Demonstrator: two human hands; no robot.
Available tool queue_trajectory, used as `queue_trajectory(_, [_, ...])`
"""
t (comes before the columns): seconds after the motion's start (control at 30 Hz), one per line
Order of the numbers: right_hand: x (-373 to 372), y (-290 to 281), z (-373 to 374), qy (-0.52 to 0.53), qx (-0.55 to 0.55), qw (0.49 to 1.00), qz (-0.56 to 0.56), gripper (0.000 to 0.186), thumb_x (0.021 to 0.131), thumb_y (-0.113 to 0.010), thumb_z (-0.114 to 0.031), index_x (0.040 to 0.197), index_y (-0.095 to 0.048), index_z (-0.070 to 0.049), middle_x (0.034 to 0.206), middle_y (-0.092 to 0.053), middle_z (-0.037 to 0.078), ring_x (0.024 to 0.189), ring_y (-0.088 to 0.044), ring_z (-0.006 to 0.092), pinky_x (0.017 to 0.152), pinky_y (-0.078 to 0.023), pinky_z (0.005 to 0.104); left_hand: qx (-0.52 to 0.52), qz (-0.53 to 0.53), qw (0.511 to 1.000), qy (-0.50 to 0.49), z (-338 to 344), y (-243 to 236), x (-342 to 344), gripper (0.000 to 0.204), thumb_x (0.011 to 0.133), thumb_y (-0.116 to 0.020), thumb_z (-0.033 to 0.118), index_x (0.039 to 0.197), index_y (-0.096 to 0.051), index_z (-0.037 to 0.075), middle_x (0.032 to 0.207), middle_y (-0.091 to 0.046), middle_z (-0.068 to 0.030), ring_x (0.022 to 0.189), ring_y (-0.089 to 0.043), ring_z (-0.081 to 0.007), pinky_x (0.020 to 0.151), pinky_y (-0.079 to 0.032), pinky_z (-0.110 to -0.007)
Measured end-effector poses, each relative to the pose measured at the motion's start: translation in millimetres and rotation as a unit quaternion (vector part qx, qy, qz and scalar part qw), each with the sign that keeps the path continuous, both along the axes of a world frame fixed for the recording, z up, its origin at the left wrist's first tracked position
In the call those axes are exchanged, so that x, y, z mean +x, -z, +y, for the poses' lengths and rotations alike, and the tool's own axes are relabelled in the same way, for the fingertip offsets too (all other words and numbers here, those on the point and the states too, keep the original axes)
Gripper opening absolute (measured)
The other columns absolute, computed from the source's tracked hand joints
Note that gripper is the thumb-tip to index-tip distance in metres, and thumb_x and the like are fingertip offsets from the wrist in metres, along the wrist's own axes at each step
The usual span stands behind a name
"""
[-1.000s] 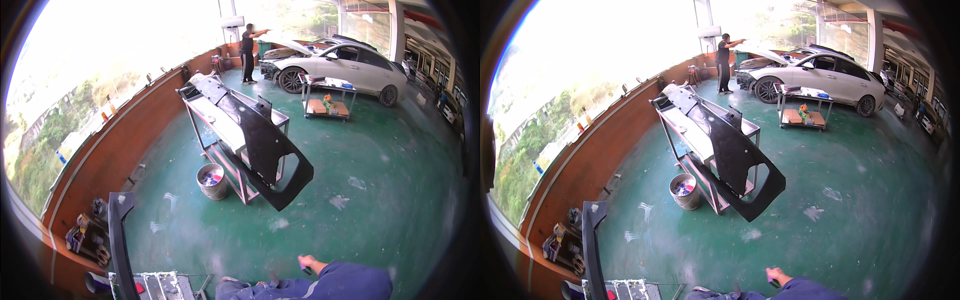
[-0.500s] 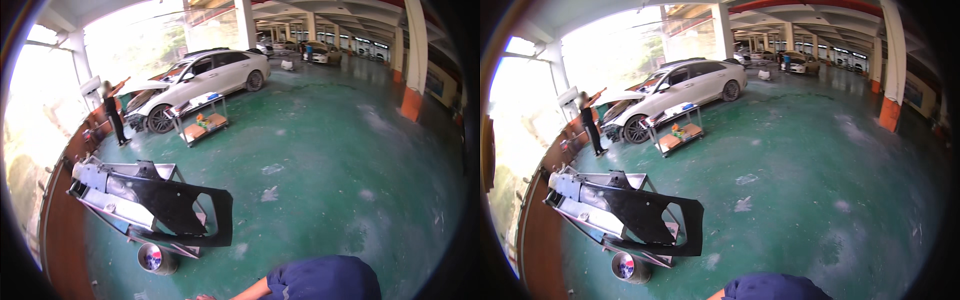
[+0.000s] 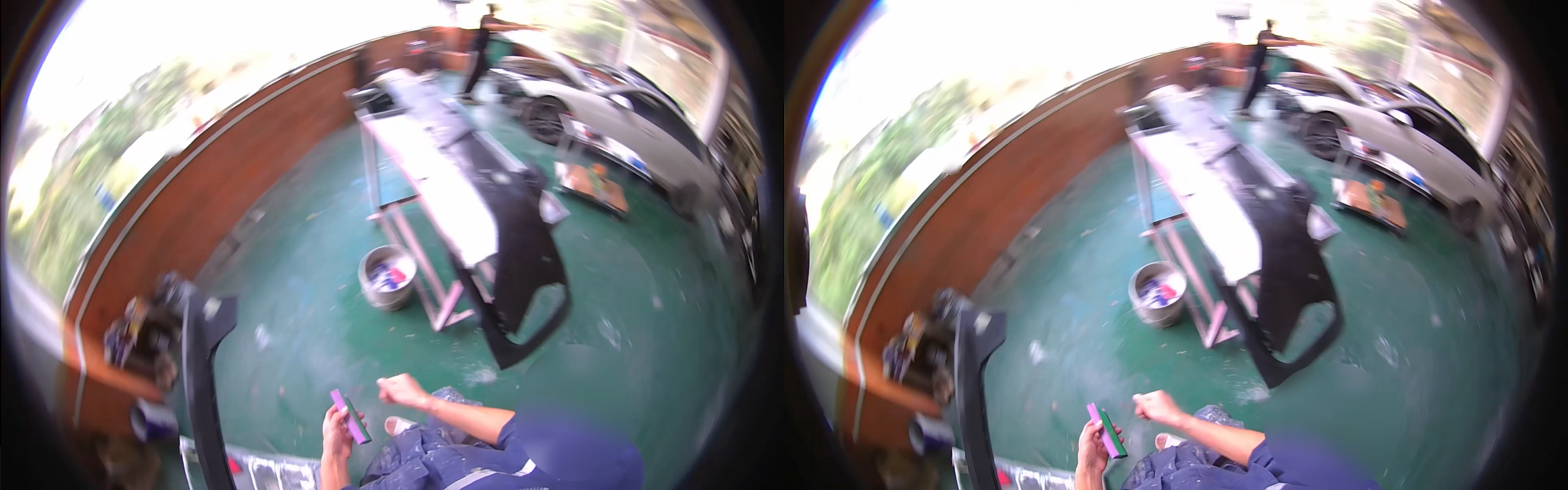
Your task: The person sands a black car bumper with a sanding block, repeatedly dipping the block into a bucket of water. The person moves the bumper to different positions on a metal stand and continues sanding various sections of the surface.
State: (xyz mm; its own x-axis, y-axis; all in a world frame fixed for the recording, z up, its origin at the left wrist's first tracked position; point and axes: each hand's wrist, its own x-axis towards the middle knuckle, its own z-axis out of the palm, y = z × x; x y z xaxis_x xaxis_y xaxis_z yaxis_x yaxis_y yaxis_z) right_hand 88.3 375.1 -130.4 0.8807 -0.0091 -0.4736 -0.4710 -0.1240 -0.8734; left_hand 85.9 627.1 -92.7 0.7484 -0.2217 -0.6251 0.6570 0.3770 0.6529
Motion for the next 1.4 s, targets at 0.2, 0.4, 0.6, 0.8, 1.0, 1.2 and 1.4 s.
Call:
queue_trajectory(0.2, [73.7, 66.7, -24.2, -0.096, -0.277, 0.956, 0.007, 0.050, 0.095, -0.071, -0.049, 0.081, -0.076, -0.002, 0.079, -0.075, 0.013, 0.074, -0.073, 0.0272, 0.076, -0.059, 0.0397, 0.182, 0.091, 0.959, -0.197, 75.5, 14.6, -75.5, 0.049, 0.098, -0.074, 0.020, 0.140, -0.053, 0.008, 0.106, -0.074, -0.0085, 0.093, -0.078, -0.0230, 0.067, -0.058, -0.033])
queue_trajectory(0.4, [220.6, 176.4, -104.0, -0.158, -0.388, 0.906, 0.064, 0.050, 0.095, -0.072, -0.040, 0.115, -0.067, 0.005, 0.114, -0.071, 0.026, 0.109, -0.069, 0.0401, 0.099, -0.056, 0.0476, 0.234, 0.196, 0.898, -0.318, 79.4, 1.8, -147.0, 0.062, 0.096, -0.077, 0.017, 0.148, -0.047, 0.007, 0.110, -0.073, -0.0117, 0.095, -0.077, -0.0271, 0.080, -0.060, -0.039])
queue_trajectory(0.6, [359.9, 295.7, -138.7, -0.186, -0.459, 0.867, 0.063, 0.065, 0.097, -0.071, -0.038, 0.137, -0.059, 0.011, 0.135, -0.065, 0.037, 0.131, -0.063, 0.0500, 0.113, -0.051, 0.0530, 0.243, 0.300, 0.837, -0.387, -14.1, -108.2, -107.6, 0.061, 0.098, -0.072, 0.023, 0.154, -0.052, 0.008, 0.126, -0.068, -0.0106, 0.108, -0.070, -0.0245, 0.090, -0.059, -0.040])
queue_trajectory(0.8, [478.4, 410.2, -164.5, -0.210, -0.411, 0.887, 0.014, 0.076, 0.103, -0.063, -0.041, 0.155, -0.046, 0.011, 0.147, -0.057, 0.040, 0.138, -0.057, 0.0519, 0.120, -0.045, 0.0528, 0.276, 0.346, 0.841, -0.311, -59.6, -85.7, 12.4, 0.080, 0.090, -0.082, 0.023, 0.160, -0.045, 0.009, 0.135, -0.065, -0.0118, 0.118, -0.064, -0.0242, 0.100, -0.055, -0.039])
queue_trajectory(1.0, [524.9, 497.8, -195.9, -0.145, -0.546, 0.822, -0.064, 0.060, 0.103, -0.061, -0.047, 0.123, -0.068, 0.009, 0.118, -0.072, 0.037, 0.116, -0.070, 0.0528, 0.101, -0.055, 0.0591, 0.236, 0.492, 0.796, -0.264, -43.5, -53.4, 117.9, 0.097, 0.089, -0.085, 0.030, 0.167, -0.035, 0.006, 0.159, -0.052, -0.0171, 0.143, -0.054, -0.0301, 0.120, -0.044, -0.044])
queue_trajectory(1.2, [514.4, 527.5, -172.7, -0.048, -0.569, 0.813, 0.119, 0.035, 0.099, -0.067, -0.035, 0.118, -0.081, -0.010, 0.117, -0.078, 0.027, 0.117, -0.074, 0.0457, 0.104, -0.057, 0.0537, 0.202, 0.499, 0.780, -0.318, -6.8, -15.9, 106.2, 0.088, 0.092, -0.082, 0.023, 0.165, -0.037, 0.003, 0.159, -0.052, -0.0155, 0.143, -0.055, -0.0283, 0.120, -0.044, -0.042])
queue_trajectory(1.4, [484.0, 510.4, -175.9, -0.189, -0.623, 0.758, -0.038, 0.029, 0.098, -0.068, -0.026, 0.104, -0.079, 0.001, 0.103, -0.076, 0.031, 0.102, -0.074, 0.0487, 0.090, -0.056, 0.0585, 0.076, 0.312, 0.877, -0.356, 28.4, 27.2, 41.5, 0.093, 0.089, -0.087, 0.014, 0.166, -0.035, 0.006, 0.146, -0.059, -0.0129, 0.133, -0.061, -0.0258, 0.114, -0.051, -0.044])
